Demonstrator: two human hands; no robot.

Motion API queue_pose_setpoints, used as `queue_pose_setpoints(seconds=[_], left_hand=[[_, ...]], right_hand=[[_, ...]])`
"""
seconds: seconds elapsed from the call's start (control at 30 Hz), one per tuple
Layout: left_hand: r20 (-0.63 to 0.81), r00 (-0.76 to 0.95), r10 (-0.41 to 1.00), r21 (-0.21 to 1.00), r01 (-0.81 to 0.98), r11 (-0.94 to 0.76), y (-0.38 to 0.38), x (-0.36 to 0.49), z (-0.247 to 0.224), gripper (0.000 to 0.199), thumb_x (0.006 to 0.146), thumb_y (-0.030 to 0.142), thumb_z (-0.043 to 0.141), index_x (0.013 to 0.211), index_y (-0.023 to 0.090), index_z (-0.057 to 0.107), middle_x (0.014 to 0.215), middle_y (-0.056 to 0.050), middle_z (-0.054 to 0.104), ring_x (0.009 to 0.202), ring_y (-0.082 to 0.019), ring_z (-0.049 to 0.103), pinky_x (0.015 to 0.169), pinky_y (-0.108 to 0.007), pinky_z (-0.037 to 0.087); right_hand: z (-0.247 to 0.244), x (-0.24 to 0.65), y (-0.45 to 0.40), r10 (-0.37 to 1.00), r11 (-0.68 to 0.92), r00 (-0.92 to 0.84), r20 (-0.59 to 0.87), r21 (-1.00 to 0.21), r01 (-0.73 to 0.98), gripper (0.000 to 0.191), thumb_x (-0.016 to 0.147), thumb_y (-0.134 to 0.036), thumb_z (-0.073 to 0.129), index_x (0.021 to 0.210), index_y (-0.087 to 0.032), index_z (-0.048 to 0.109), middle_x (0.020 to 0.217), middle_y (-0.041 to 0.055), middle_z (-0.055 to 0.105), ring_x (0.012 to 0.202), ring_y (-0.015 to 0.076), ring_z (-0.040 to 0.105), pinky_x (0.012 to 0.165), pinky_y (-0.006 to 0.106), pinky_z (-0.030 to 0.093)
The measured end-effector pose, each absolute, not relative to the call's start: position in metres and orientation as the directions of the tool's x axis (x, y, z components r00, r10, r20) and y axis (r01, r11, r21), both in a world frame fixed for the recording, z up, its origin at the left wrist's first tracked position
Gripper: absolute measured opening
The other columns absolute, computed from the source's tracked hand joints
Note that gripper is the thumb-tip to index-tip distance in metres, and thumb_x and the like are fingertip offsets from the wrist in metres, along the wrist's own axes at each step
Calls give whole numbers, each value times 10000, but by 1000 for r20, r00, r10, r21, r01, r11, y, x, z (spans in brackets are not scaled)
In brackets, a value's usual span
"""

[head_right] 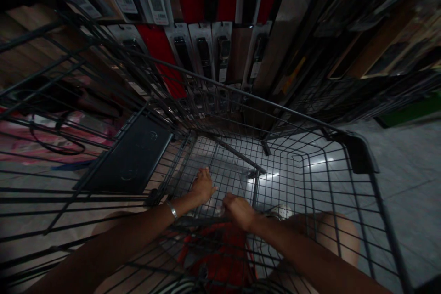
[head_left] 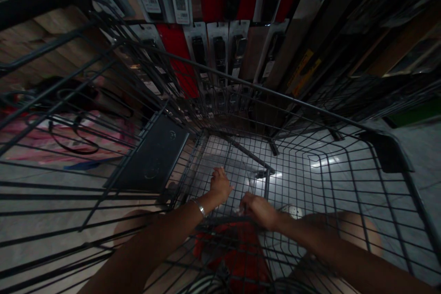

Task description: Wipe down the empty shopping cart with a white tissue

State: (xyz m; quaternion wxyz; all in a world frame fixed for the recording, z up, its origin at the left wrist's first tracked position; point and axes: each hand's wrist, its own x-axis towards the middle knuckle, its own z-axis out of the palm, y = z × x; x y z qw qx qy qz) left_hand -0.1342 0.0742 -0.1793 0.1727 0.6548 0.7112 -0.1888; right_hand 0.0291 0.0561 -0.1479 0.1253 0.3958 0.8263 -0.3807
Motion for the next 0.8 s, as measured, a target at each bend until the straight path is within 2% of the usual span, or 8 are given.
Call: queue_pose_setpoints(seconds=[0.07, 0.17, 0.33, 0.43, 0.53, 0.6, 0.7, 0.8], left_hand=[[-490, -79, 868, -34, 997, 71, 74, -134, -178, 798, 776, 387, 610, 1369, -59, 318, 1324, -311, 397, 1111, -364, 463, 810, -387, 472], [-488, -71, 870, -19, 997, 70, 74, -134, -177, 810, 769, 383, 622, 1364, -73, 315, 1318, -328, 392, 1112, -371, 455, 812, -394, 466], [-491, -62, 869, -40, 998, 49, 74, -135, -176, 809, 785, 417, 607, 1364, -69, 318, 1314, -318, 410, 1116, -358, 455, 820, -384, 455], [-491, -58, 869, -28, 998, 51, 74, -136, -175, 815, 786, 413, 610, 1363, -80, 311, 1317, -326, 402, 1115, -359, 459, 822, -381, 454], [-499, -49, 865, -18, 999, 46, 75, -136, -172, 786, 791, 415, 605, 1368, -44, 332, 1323, -311, 407, 1114, -354, 464, 819, -383, 456], [-503, -56, 863, -23, 998, 51, 75, -136, -171, 779, 790, 416, 607, 1367, -34, 340, 1323, -307, 411, 1120, -350, 461, 817, -376, 456], [-498, -71, 864, -21, 997, 70, 76, -135, -171, 782, 782, 402, 620, 1367, -36, 339, 1312, -305, 422, 1113, -346, 463, 823, -381, 454], [-489, -72, 869, -34, 997, 63, 76, -135, -173, 788, 776, 395, 626, 1362, -47, 341, 1314, -302, 420, 1097, -339, 468, 829, -377, 452]], right_hand=[[-141, 33, 83, 700, 327, -555, -450, -489, 809, 129, 824, -152, 486, 931, -165, 556, 969, 72, 591, 791, 151, 590, 671, 241, 415], [-138, 42, 114, 812, 279, -467, -349, -471, 837, 96, 822, -232, 519, 889, -166, 539, 969, 68, 551, 780, 154, 569, 681, 254, 411], [-142, 57, 138, 877, 229, -343, -336, -335, 914, 278, 764, -62, 443, 996, -152, 566, 1060, 79, 532, 736, 134, 561, 676, 255, 399], [-146, 60, 143, 828, 317, -442, -345, -363, 876, 310, 764, -76, 452, 1030, -168, 581, 1114, 71, 529, 792, 140, 575, 706, 253, 418], [-151, 56, 140, 677, 486, -649, -347, -451, 748, 359, 748, -76, 484, 1078, -178, 580, 1168, 68, 520, 944, 161, 566, 801, 254, 433], [-154, 49, 131, 599, 559, -717, -355, -455, 693, 370, 745, -60, 496, 1090, -162, 577, 1178, 88, 516, 1003, 175, 549, 857, 268, 429], [-158, 40, 111, 579, 644, -727, -368, -341, 685, 273, 822, -67, 438, 1042, -112, 593, 1138, 150, 533, 996, 214, 547, 867, 329, 439], [-159, 35, 94, 557, 749, -782, -279, -239, 618, 334, 874, -52, 339, 1126, -76, 556, 1204, 205, 514, 1074, 274, 504, 892, 418, 421]])
